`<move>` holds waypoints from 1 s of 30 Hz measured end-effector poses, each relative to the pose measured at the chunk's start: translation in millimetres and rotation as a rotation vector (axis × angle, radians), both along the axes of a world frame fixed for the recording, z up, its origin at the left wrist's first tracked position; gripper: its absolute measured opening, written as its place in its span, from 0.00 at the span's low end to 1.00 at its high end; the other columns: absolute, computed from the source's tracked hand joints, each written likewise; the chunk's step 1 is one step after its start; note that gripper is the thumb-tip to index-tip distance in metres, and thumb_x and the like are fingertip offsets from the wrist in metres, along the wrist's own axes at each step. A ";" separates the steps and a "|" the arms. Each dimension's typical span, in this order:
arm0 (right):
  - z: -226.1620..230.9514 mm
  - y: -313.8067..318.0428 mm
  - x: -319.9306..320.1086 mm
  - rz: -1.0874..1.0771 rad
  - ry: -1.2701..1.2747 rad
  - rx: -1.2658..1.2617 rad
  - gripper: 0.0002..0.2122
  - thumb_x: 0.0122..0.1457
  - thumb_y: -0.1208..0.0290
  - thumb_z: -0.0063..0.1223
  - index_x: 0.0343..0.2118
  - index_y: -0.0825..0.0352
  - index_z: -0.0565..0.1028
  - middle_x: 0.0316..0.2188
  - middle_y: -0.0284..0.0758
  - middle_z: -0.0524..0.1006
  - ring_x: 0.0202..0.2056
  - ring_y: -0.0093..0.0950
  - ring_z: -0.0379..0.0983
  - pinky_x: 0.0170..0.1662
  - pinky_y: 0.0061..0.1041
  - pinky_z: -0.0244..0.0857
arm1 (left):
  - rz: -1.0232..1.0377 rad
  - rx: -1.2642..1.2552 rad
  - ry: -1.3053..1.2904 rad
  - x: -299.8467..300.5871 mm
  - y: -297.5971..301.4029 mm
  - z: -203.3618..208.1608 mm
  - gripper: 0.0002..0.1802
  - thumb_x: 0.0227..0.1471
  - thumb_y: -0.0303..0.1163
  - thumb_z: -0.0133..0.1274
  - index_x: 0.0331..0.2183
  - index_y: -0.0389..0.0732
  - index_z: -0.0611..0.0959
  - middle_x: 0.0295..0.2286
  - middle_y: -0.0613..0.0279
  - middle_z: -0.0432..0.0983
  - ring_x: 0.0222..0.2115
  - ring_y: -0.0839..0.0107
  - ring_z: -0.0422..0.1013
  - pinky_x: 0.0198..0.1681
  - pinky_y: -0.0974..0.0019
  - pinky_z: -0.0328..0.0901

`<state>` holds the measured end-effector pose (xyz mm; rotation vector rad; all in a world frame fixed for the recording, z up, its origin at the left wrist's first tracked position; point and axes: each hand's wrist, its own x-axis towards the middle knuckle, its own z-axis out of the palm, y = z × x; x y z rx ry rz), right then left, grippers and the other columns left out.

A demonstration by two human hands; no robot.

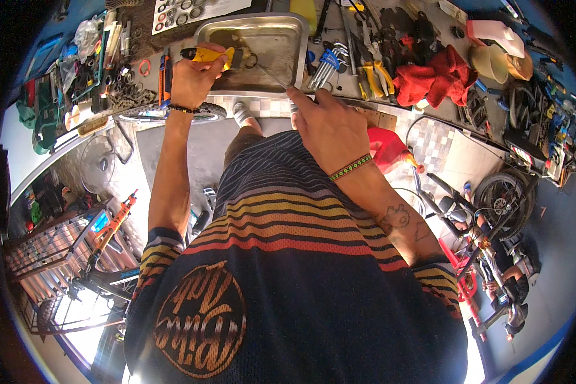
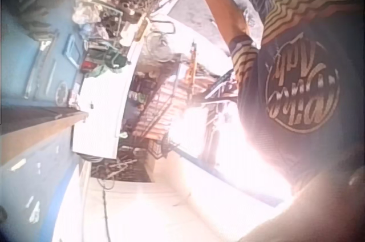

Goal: The person scrubs small metal parts in a metal tray using a yellow brush and a screwdriver. They repeatedly dip the brush into the tray and scrub the parts, occasionally picking up and placing down the parts.

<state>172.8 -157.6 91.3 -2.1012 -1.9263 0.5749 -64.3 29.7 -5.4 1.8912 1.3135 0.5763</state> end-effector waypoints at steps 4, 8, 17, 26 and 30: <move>4.3 3.5 -1.2 0.056 -0.061 -0.001 0.19 0.60 0.67 0.60 0.56 0.54 0.81 0.35 0.39 0.81 0.31 0.40 0.84 0.33 0.39 0.78 | -0.026 0.009 0.031 -3.3 3.4 -7.1 0.11 0.60 0.32 0.67 0.44 0.41 0.89 0.32 0.62 0.88 0.31 0.77 0.83 0.35 0.71 0.77; 13.7 10.1 -5.9 0.134 -0.153 -0.016 0.20 0.59 0.67 0.61 0.56 0.59 0.81 0.35 0.40 0.82 0.32 0.37 0.85 0.32 0.36 0.78 | -0.040 0.012 0.029 -0.5 3.3 -4.2 0.10 0.60 0.32 0.66 0.43 0.41 0.90 0.32 0.63 0.88 0.31 0.77 0.83 0.35 0.71 0.77; 39.2 35.4 -31.2 0.303 -0.294 -0.037 0.17 0.60 0.69 0.58 0.51 0.67 0.81 0.30 0.40 0.84 0.29 0.34 0.85 0.30 0.32 0.77 | -0.107 0.137 0.086 8.4 2.7 8.8 0.10 0.58 0.30 0.67 0.43 0.39 0.89 0.33 0.59 0.89 0.33 0.74 0.84 0.37 0.69 0.77; 31.7 38.0 -40.1 0.229 -0.229 0.023 0.11 0.62 0.71 0.56 0.42 0.69 0.84 0.27 0.37 0.84 0.28 0.32 0.84 0.30 0.29 0.77 | -0.190 0.187 0.177 21.9 1.7 19.6 0.08 0.57 0.28 0.68 0.40 0.39 0.90 0.32 0.58 0.89 0.31 0.74 0.85 0.35 0.68 0.77; 33.1 39.3 -44.3 0.214 -0.220 -0.044 0.09 0.61 0.70 0.58 0.38 0.66 0.86 0.28 0.36 0.85 0.31 0.32 0.85 0.32 0.31 0.78 | -0.222 0.141 0.172 23.5 4.5 20.3 0.08 0.57 0.27 0.68 0.40 0.41 0.90 0.30 0.61 0.88 0.32 0.78 0.83 0.35 0.68 0.77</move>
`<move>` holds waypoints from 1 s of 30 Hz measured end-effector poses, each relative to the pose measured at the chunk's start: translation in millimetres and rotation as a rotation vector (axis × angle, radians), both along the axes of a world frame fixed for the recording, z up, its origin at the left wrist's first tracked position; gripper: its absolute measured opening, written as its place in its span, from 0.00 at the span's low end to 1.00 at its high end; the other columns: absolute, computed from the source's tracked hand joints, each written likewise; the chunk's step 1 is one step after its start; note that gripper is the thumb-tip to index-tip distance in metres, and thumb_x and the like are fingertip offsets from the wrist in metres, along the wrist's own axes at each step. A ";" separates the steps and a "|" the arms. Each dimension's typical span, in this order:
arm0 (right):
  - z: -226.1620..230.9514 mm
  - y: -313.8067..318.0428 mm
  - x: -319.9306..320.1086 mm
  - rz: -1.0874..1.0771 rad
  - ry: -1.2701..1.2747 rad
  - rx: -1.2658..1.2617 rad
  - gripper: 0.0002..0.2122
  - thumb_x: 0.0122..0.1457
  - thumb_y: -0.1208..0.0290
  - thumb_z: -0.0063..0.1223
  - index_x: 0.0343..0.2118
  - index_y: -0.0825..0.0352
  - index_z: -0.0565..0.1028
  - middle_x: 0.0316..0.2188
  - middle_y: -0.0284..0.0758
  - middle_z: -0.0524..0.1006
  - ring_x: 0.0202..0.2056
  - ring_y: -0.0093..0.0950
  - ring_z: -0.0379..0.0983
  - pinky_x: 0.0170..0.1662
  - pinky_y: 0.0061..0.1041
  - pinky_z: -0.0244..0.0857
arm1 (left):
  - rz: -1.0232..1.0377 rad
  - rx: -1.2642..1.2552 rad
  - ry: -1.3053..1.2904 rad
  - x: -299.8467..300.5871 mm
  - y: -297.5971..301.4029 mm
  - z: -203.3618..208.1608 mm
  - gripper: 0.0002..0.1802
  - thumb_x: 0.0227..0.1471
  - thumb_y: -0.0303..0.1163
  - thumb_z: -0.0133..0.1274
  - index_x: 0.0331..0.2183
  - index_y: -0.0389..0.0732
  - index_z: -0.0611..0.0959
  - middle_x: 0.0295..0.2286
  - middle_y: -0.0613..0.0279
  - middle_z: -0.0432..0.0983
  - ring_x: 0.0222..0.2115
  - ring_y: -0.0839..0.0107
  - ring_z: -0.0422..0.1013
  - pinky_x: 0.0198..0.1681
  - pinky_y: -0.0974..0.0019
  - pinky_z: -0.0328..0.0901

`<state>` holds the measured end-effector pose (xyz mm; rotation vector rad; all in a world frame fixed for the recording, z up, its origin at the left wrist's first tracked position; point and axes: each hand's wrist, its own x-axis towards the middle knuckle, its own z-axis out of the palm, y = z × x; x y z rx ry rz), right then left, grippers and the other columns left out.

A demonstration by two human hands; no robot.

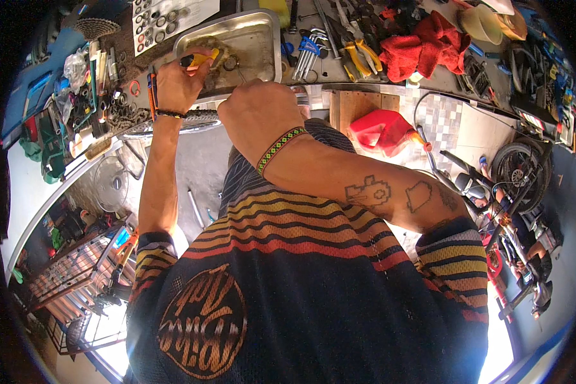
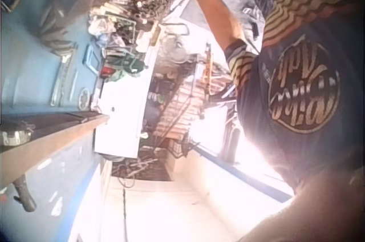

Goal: The person scrubs small metal parts in a metal tray using a yellow brush and a screwdriver. They repeatedly dip the brush into the tray and scrub the parts, occasionally picking up and placing down the parts.

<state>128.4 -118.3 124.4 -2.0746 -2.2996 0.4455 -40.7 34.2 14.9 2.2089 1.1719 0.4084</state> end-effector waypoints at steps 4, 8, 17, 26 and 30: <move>1.0 1.5 -1.9 -0.067 0.110 -0.073 0.06 0.55 0.71 0.61 0.30 0.60 0.88 0.31 0.35 0.86 0.39 0.32 0.85 0.38 0.33 0.79 | -0.002 -0.005 -0.030 -0.1 5.2 -8.3 0.07 0.57 0.25 0.67 0.40 0.41 0.90 0.31 0.61 0.88 0.30 0.78 0.81 0.35 0.68 0.77; 4.7 4.5 -4.3 -0.088 0.104 -0.104 0.06 0.56 0.71 0.61 0.31 0.60 0.89 0.31 0.35 0.86 0.39 0.32 0.85 0.39 0.33 0.79 | -0.005 -0.043 -0.093 1.7 3.9 -9.6 0.07 0.58 0.25 0.66 0.40 0.40 0.90 0.31 0.61 0.87 0.31 0.77 0.82 0.36 0.68 0.77; 0.4 3.1 -2.3 -0.061 0.097 -0.079 0.07 0.58 0.71 0.59 0.31 0.59 0.88 0.32 0.33 0.86 0.39 0.32 0.86 0.38 0.33 0.78 | -0.015 -0.129 -0.142 -3.3 1.9 -5.3 0.08 0.58 0.25 0.67 0.40 0.36 0.89 0.33 0.65 0.88 0.32 0.78 0.82 0.37 0.70 0.77; 1.3 3.4 -0.7 -0.081 0.102 -0.075 0.06 0.57 0.71 0.60 0.30 0.59 0.88 0.30 0.34 0.86 0.38 0.32 0.85 0.38 0.34 0.78 | 0.037 -0.013 -0.066 -4.2 -0.2 1.8 0.07 0.55 0.31 0.68 0.38 0.44 0.91 0.28 0.60 0.88 0.29 0.73 0.84 0.33 0.68 0.76; 1.6 2.9 0.5 -0.089 0.118 -0.068 0.06 0.57 0.71 0.60 0.30 0.59 0.88 0.30 0.35 0.86 0.38 0.33 0.85 0.37 0.34 0.79 | 0.048 -0.083 -0.151 -7.7 -1.7 -5.9 0.08 0.55 0.30 0.69 0.39 0.42 0.91 0.31 0.61 0.89 0.32 0.75 0.84 0.37 0.67 0.77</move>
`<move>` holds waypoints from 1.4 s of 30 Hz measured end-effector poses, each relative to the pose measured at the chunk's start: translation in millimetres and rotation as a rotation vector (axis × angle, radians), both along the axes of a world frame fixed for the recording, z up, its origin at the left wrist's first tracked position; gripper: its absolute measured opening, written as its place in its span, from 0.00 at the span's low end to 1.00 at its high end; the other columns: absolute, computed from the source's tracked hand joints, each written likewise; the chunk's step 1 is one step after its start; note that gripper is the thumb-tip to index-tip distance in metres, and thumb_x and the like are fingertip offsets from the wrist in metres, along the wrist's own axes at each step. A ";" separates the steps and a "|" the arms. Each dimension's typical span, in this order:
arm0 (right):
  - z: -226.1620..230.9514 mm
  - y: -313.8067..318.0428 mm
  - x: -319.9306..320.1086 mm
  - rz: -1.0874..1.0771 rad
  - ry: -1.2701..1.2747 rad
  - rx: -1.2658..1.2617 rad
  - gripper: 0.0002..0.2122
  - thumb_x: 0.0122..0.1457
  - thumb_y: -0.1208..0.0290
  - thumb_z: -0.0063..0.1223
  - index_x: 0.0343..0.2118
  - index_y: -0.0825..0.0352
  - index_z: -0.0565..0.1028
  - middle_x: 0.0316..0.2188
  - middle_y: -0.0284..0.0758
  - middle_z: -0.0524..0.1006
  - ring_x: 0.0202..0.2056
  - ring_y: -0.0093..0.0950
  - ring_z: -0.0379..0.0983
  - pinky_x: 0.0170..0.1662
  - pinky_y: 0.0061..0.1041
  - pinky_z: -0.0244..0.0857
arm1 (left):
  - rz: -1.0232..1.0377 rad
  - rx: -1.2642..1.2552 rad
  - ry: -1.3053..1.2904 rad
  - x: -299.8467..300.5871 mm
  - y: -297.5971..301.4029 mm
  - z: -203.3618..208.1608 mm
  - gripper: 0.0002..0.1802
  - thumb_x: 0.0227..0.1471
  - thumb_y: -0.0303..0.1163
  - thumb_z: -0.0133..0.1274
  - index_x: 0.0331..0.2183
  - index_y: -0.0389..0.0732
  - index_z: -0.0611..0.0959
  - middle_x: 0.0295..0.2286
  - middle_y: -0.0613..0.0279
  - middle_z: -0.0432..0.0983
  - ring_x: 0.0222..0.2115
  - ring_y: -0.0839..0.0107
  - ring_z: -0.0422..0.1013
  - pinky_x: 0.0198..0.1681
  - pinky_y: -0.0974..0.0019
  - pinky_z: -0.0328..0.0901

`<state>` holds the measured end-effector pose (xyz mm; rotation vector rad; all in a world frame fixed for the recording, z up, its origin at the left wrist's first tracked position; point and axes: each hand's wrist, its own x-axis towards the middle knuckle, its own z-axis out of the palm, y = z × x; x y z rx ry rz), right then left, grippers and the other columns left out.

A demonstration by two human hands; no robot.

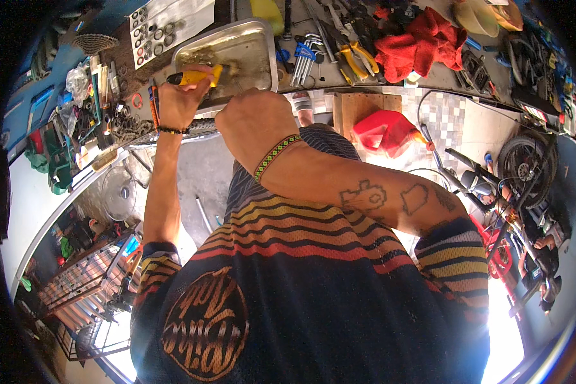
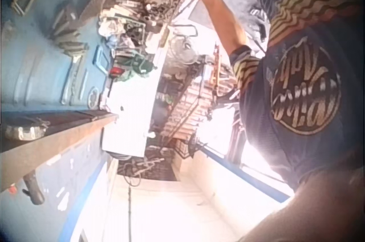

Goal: The person scrubs small metal parts in a metal tray using a yellow brush and a screwdriver. They repeatedly dip the brush into the tray and scrub the parts, occasionally picking up and placing down the parts.

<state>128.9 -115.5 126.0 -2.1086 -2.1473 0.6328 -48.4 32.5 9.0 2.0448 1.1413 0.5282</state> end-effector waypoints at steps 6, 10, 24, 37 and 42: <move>-2.3 -1.2 13.4 -0.019 -0.035 0.052 0.07 0.57 0.70 0.60 0.35 0.62 0.87 0.30 0.38 0.85 0.36 0.33 0.86 0.36 0.34 0.79 | 0.196 -0.047 0.064 -22.6 11.6 -26.3 0.10 0.56 0.34 0.69 0.41 0.46 0.91 0.31 0.61 0.89 0.31 0.74 0.85 0.36 0.67 0.78; -7.1 -4.9 36.2 -0.042 0.002 0.043 0.12 0.57 0.64 0.65 0.41 0.63 0.84 0.31 0.39 0.84 0.35 0.36 0.86 0.35 0.35 0.79 | 0.258 -0.342 -0.292 -32.6 12.1 -35.9 0.11 0.58 0.27 0.68 0.43 0.37 0.89 0.35 0.58 0.88 0.32 0.72 0.85 0.37 0.67 0.80; -48.0 6.4 26.3 -0.041 0.072 0.145 0.17 0.60 0.67 0.59 0.52 0.57 0.84 0.31 0.38 0.83 0.29 0.36 0.83 0.30 0.38 0.76 | 0.415 -0.507 -0.379 -52.5 18.1 -33.5 0.17 0.59 0.27 0.66 0.49 0.32 0.86 0.38 0.49 0.86 0.35 0.62 0.86 0.38 0.63 0.83; -27.4 -0.1 23.8 -0.008 0.012 0.073 0.15 0.56 0.62 0.67 0.44 0.63 0.83 0.31 0.40 0.84 0.31 0.37 0.85 0.33 0.36 0.78 | 0.016 0.202 0.103 -2.2 4.6 4.9 0.07 0.56 0.37 0.67 0.39 0.54 0.91 0.24 0.52 0.85 0.27 0.55 0.84 0.31 0.58 0.75; -26.7 -2.5 22.6 -0.034 -0.005 0.076 0.14 0.54 0.61 0.70 0.37 0.64 0.83 0.30 0.40 0.85 0.32 0.37 0.86 0.34 0.35 0.79 | -0.026 0.056 0.035 2.7 8.7 6.5 0.09 0.56 0.35 0.66 0.40 0.49 0.93 0.31 0.57 0.89 0.30 0.70 0.85 0.35 0.65 0.77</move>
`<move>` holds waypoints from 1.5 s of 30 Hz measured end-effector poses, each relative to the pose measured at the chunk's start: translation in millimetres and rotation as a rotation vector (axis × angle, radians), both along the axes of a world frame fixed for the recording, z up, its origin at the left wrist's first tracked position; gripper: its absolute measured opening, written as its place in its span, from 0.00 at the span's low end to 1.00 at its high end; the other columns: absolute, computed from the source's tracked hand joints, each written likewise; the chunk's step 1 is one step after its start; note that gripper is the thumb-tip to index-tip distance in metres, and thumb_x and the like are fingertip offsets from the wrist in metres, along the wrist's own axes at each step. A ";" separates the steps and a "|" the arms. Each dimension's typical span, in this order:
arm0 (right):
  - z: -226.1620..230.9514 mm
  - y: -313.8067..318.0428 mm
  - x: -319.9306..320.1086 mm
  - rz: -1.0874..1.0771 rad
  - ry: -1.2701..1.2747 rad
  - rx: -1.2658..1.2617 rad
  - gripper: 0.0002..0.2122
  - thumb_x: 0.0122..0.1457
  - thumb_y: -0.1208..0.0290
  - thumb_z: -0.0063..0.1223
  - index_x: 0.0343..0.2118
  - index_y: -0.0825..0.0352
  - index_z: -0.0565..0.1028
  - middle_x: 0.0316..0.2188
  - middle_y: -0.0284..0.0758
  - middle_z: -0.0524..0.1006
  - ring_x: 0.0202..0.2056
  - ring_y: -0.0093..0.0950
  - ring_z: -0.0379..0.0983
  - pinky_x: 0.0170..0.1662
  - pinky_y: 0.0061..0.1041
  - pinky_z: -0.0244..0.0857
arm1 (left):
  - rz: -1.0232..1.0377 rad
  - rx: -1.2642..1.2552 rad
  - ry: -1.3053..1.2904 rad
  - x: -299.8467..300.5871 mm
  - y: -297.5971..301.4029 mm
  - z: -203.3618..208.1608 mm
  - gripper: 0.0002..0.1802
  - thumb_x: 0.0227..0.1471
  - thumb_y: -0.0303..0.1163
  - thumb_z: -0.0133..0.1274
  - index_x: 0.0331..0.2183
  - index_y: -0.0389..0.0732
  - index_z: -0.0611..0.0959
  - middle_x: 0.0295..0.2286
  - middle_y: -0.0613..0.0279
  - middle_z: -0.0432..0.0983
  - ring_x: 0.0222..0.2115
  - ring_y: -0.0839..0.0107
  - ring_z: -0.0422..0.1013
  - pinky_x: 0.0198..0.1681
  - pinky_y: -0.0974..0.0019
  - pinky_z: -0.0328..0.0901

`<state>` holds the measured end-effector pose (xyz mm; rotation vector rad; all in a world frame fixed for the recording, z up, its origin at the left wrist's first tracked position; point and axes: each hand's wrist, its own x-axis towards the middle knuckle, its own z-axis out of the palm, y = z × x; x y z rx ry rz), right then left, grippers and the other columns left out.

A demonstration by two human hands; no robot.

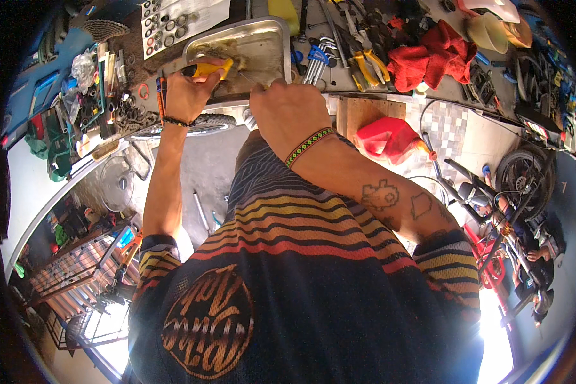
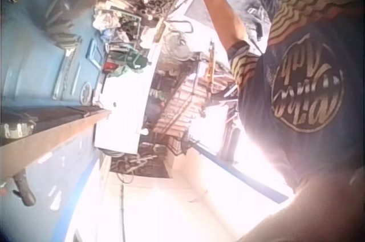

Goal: The person scrubs small metal parts in a metal tray using a yellow brush and a screwdriver. They repeatedly dip the brush into the tray and scrub the parts, occasionally picking up and placing down the parts.

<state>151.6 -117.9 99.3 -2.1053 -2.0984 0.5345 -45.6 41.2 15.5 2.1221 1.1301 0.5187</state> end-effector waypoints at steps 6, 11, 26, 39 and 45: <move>13.6 5.6 23.8 -0.046 -0.057 0.038 0.07 0.58 0.64 0.63 0.34 0.61 0.84 0.28 0.39 0.84 0.30 0.36 0.85 0.33 0.36 0.77 | 0.227 -0.055 0.143 -15.5 -4.2 -6.4 0.10 0.57 0.27 0.66 0.43 0.40 0.91 0.33 0.58 0.89 0.30 0.72 0.85 0.39 0.67 0.78; 8.4 11.7 33.1 -0.044 0.038 0.121 0.07 0.58 0.64 0.61 0.31 0.62 0.84 0.25 0.41 0.83 0.29 0.39 0.85 0.33 0.40 0.77 | 0.311 -0.343 -0.074 -16.6 -5.6 -10.6 0.11 0.61 0.28 0.65 0.45 0.34 0.89 0.32 0.56 0.88 0.32 0.70 0.85 0.36 0.70 0.79; 2.1 -13.0 40.5 -0.097 0.010 0.069 0.16 0.60 0.63 0.61 0.51 0.49 0.85 0.25 0.36 0.82 0.27 0.38 0.81 0.29 0.39 0.75 | 0.218 -0.298 -0.075 -5.7 -11.2 -6.5 0.13 0.62 0.28 0.65 0.47 0.35 0.89 0.37 0.56 0.88 0.33 0.71 0.85 0.35 0.69 0.80; 1.3 -2.9 33.7 -0.002 -0.060 -0.017 0.18 0.60 0.60 0.63 0.53 0.54 0.84 0.24 0.39 0.82 0.26 0.37 0.82 0.31 0.38 0.75 | 0.224 -0.223 -0.048 9.2 -5.3 -4.5 0.11 0.61 0.26 0.65 0.46 0.37 0.90 0.36 0.55 0.87 0.32 0.74 0.83 0.35 0.72 0.79; -1.5 2.9 29.9 0.042 -0.090 -0.099 0.21 0.60 0.55 0.64 0.54 0.56 0.83 0.23 0.39 0.83 0.28 0.37 0.83 0.32 0.38 0.75 | 0.300 -0.455 -0.293 12.6 -17.4 -16.1 0.10 0.58 0.29 0.66 0.41 0.36 0.91 0.28 0.60 0.88 0.27 0.77 0.83 0.32 0.72 0.76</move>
